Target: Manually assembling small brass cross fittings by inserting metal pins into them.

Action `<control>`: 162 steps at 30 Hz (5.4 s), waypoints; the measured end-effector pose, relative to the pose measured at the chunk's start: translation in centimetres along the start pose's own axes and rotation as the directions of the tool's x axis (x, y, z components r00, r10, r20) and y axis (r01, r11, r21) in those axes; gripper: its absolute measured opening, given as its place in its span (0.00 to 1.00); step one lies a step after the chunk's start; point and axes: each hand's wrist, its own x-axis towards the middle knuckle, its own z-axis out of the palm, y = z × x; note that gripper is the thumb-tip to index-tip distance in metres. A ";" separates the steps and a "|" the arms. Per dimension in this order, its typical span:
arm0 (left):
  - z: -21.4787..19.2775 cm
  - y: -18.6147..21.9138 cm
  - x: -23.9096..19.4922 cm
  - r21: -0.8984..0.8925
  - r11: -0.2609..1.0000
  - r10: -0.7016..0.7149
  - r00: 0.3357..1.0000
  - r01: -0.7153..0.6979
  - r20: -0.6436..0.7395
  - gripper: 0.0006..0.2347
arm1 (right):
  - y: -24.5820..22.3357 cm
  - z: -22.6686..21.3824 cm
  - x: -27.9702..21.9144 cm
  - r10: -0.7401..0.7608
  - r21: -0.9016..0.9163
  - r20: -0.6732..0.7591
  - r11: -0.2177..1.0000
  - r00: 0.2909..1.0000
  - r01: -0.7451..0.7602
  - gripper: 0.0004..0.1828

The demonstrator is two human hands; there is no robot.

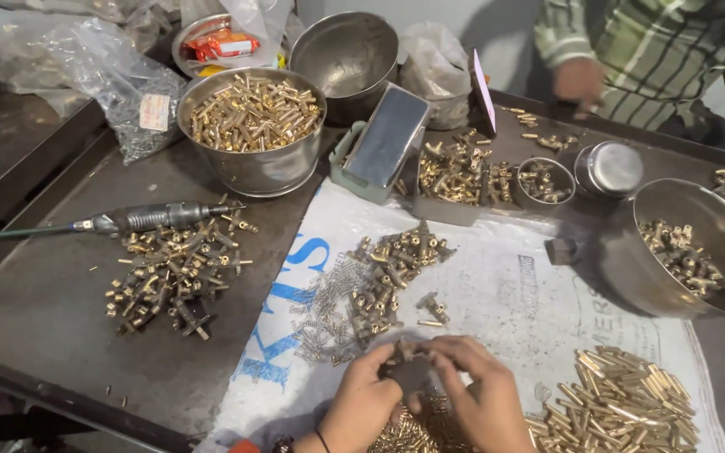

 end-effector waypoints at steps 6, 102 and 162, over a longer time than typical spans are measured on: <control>-2.7 -1.7 0.9 0.055 0.994 -0.086 0.992 0.091 -0.089 0.10 | 5.5 1.5 -1.3 -0.434 -0.250 0.217 0.841 0.875 0.479 0.20; -2.9 -4.5 1.9 0.193 0.981 -0.039 0.932 -0.034 0.360 0.15 | 2.8 -4.9 -1.8 0.261 0.489 0.061 0.833 0.963 -0.257 0.13; -0.6 0.8 -1.5 0.112 0.973 -0.223 0.934 0.200 0.278 0.12 | 2.7 -5.7 -1.1 0.118 0.035 0.021 0.992 0.993 -0.118 0.10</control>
